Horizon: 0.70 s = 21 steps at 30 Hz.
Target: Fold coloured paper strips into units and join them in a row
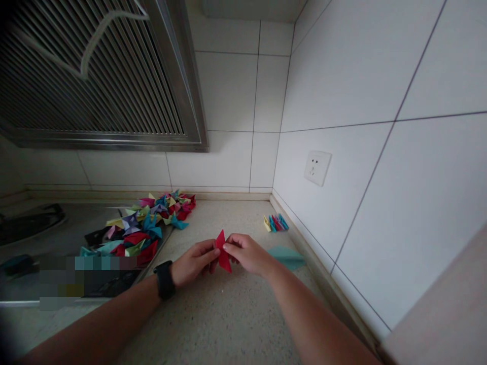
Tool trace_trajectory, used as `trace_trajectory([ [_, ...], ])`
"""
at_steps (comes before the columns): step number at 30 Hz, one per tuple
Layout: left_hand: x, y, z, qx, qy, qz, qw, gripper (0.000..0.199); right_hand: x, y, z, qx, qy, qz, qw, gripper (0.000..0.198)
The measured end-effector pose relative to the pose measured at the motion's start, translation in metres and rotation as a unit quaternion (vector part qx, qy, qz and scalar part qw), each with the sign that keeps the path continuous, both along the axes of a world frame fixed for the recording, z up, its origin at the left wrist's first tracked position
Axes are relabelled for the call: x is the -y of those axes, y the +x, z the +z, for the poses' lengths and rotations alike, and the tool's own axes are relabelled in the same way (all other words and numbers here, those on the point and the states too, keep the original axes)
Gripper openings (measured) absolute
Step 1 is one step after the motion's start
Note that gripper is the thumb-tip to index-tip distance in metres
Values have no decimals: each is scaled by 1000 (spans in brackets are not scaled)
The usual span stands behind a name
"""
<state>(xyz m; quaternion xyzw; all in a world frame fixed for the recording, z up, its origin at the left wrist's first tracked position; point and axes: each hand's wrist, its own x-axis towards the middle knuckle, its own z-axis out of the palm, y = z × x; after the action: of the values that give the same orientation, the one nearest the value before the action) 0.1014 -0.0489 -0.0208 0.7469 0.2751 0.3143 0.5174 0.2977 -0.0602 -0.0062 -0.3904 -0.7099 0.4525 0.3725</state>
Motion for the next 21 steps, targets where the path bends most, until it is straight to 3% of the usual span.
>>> trace_trajectory([
  [13, -5, -1, -2, 26, 1, -10, 1000, 37, 1, -1, 1, -20, -23, 11, 999, 32],
  [21, -4, -1, -1, 66, -35, -39, 996, 35, 2, -3, -2, -89, -59, 50, 993, 30],
])
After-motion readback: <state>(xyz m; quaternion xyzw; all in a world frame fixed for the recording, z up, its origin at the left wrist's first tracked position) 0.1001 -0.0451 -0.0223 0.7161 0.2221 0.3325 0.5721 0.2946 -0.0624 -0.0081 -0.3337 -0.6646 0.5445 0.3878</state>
